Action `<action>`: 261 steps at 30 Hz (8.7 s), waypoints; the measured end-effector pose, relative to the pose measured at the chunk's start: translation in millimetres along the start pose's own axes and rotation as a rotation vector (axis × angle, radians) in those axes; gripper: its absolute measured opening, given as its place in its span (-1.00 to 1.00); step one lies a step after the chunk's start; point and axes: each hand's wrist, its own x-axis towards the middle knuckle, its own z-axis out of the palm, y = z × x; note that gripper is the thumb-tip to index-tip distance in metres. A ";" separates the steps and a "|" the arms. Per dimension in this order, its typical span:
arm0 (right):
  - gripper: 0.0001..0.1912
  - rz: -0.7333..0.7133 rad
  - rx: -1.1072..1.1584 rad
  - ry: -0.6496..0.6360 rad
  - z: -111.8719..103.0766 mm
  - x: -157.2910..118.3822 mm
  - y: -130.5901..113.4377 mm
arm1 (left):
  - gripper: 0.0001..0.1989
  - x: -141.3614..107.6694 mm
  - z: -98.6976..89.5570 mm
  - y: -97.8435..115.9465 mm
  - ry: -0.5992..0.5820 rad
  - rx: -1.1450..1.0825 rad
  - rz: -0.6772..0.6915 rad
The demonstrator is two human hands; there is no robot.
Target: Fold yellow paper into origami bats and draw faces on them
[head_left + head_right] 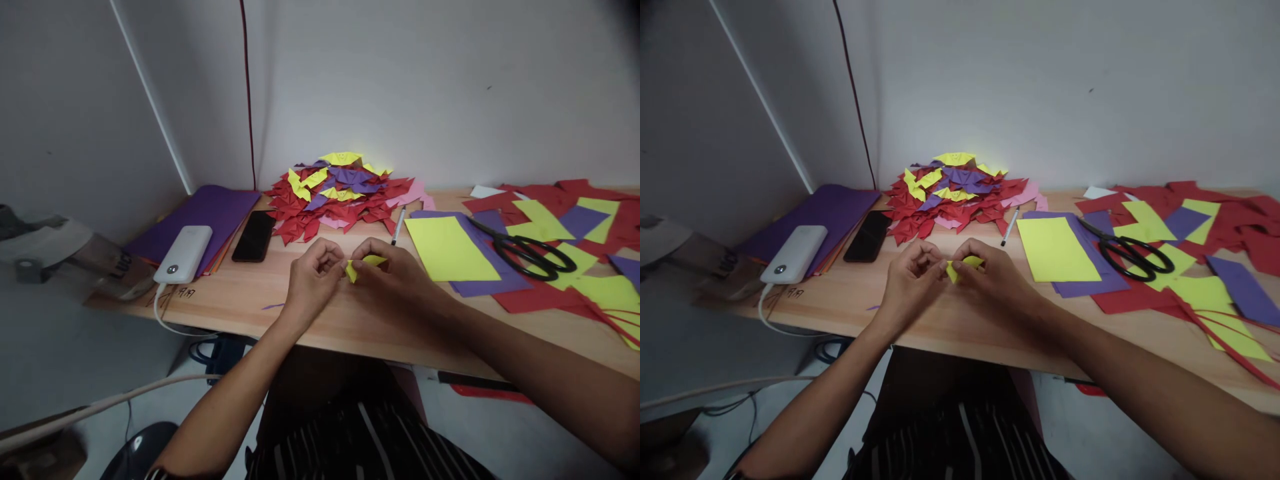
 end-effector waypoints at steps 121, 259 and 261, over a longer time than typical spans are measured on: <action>-0.80 -0.061 -0.066 0.100 -5.6 4.6 6.1 | -0.48 3.9 1.6 -9.0 -0.146 -0.258 -0.161; -0.71 -0.636 -0.597 0.171 -10.0 6.9 11.7 | -0.88 7.4 -8.8 -7.1 -0.102 -0.443 -0.352; -0.78 -0.668 -0.661 0.137 -8.9 7.5 13.7 | -0.88 7.6 -9.9 -6.2 -0.124 -0.461 -0.380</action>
